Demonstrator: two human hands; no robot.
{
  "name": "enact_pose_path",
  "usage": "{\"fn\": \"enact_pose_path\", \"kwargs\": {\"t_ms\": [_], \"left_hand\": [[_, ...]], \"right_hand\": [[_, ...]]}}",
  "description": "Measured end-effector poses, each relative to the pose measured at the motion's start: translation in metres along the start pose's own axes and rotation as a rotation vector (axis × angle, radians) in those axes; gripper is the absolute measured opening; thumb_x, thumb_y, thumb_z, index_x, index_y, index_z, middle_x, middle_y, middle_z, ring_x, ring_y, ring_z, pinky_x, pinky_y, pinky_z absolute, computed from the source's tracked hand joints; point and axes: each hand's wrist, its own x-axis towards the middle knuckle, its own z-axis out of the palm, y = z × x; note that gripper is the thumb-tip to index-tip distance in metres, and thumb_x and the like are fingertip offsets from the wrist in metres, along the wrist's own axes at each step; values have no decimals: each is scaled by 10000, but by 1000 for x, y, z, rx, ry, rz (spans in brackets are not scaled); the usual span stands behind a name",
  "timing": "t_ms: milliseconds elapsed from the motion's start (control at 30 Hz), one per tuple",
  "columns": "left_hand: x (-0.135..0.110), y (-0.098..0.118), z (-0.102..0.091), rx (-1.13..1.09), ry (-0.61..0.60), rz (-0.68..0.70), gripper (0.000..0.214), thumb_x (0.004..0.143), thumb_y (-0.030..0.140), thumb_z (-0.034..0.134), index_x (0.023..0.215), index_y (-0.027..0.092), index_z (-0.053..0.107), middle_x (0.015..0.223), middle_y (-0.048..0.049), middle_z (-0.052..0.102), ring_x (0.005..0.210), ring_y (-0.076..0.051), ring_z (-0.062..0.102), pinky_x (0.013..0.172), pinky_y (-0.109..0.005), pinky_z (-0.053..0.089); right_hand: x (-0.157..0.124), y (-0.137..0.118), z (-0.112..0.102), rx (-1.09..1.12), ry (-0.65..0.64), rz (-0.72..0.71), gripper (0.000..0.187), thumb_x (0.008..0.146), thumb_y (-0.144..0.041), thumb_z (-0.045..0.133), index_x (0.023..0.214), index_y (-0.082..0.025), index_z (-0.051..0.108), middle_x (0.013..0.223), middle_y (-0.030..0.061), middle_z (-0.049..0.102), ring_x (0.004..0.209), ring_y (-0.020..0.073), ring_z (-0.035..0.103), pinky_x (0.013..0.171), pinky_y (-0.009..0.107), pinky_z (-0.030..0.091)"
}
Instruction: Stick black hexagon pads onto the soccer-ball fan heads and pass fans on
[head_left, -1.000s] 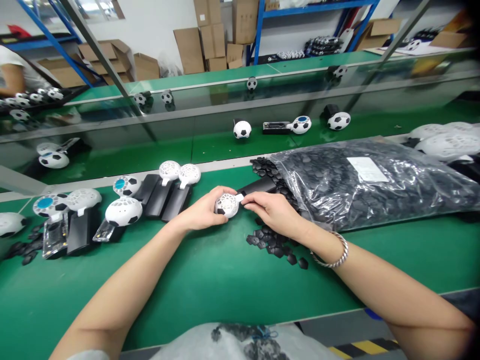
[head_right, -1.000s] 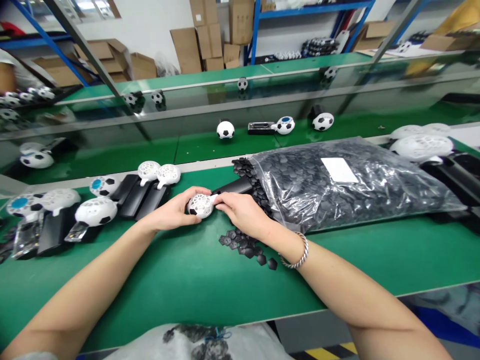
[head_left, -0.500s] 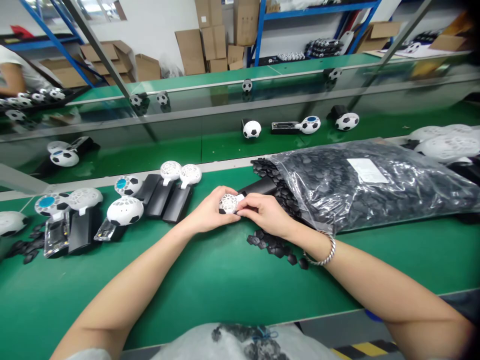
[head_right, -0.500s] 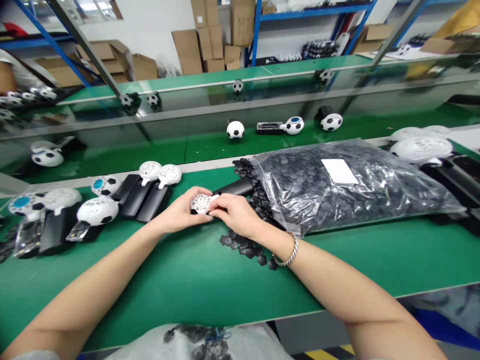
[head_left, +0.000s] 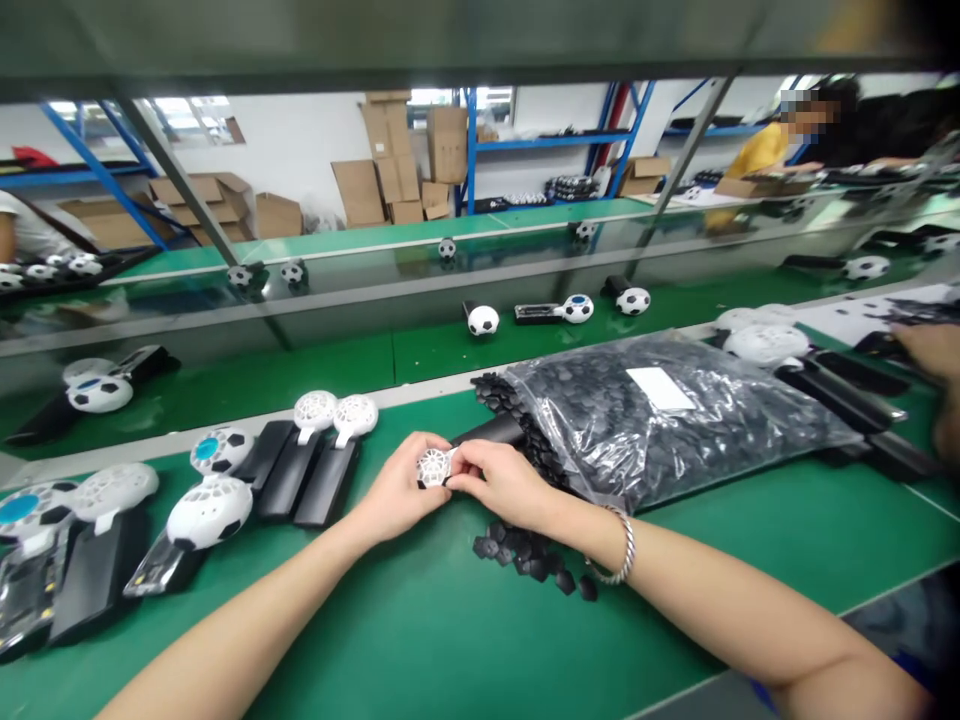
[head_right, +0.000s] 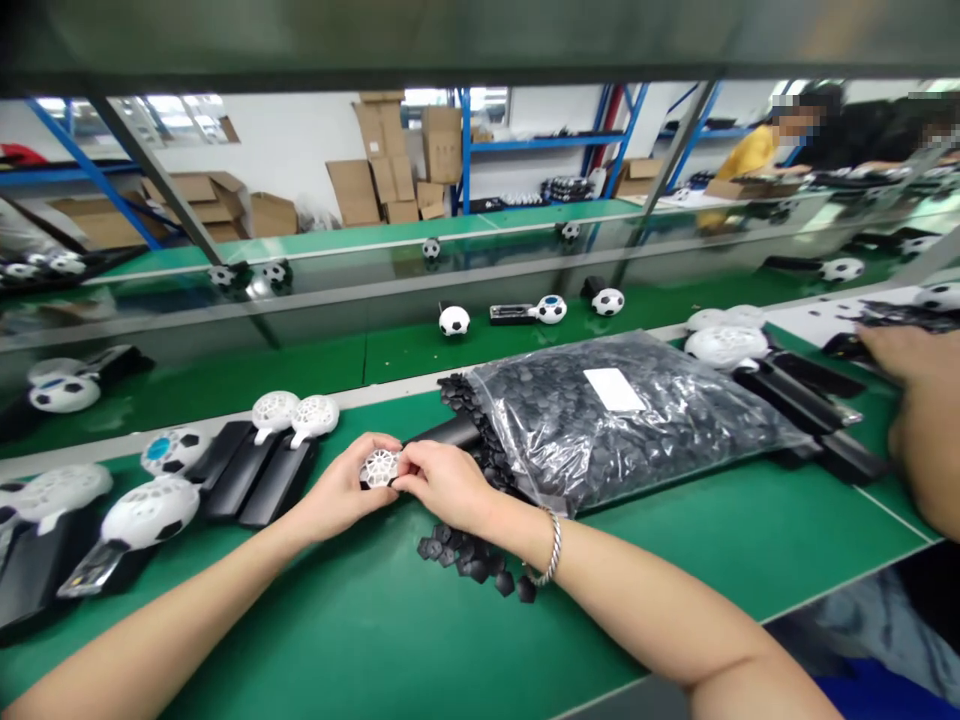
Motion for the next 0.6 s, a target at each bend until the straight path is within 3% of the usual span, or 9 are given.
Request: {"fn": "enact_pose_path", "kwargs": {"t_ms": [100, 167, 233, 333, 467, 600], "left_hand": [[27, 4, -26, 55, 25, 56, 378, 646, 160, 590, 1011, 198, 497, 1062, -35, 550, 1027, -214, 517, 916, -341, 396], [57, 2, -47, 135, 114, 11, 397, 656, 209, 602, 1037, 200, 490, 1037, -30, 556, 980, -215, 537, 869, -341, 422], [92, -8, -67, 250, 231, -103, 409, 667, 263, 611, 1051, 206, 485, 1021, -26, 552, 928, -208, 556, 814, -327, 445], [141, -34, -86, 377, 367, -240, 436, 694, 282, 595, 1097, 188, 458, 1107, -66, 500, 1016, -228, 526, 855, -334, 426], [178, -74, -90, 444, 356, -386, 466, 638, 220, 632, 1069, 129, 481, 1109, -159, 478, 1046, -326, 521, 862, -415, 407], [181, -85, -87, 483, 249, -386, 517, 575, 199, 670, 1060, 133, 502, 1107, -192, 508, 1045, -394, 513, 832, -475, 407]], "right_hand": [[20, 0, -34, -63, 48, -60, 178, 743, -250, 653, 899, -189, 593, 891, 18, 599, 811, 142, 568, 748, 269, 446], [44, 10, -66, -198, 136, -20, 292, 723, -288, 669, 977, -174, 583, 989, 62, 578, 935, 187, 548, 833, 318, 431], [74, 29, -96, -319, 161, 108, 405, 740, -341, 647, 1090, -160, 553, 1124, 107, 521, 1020, 213, 524, 877, 336, 416], [120, 61, -126, -443, 156, 369, 563, 740, -405, 637, 1209, -131, 488, 1193, 146, 472, 1093, 228, 494, 927, 318, 383], [173, 95, -128, -487, 178, 539, 755, 676, -483, 667, 1289, -119, 419, 1251, 210, 411, 1069, 285, 523, 880, 362, 415], [200, 110, -116, -518, 174, 603, 769, 617, -424, 727, 1270, -133, 444, 1200, 206, 480, 1027, 295, 553, 817, 358, 447]]}}
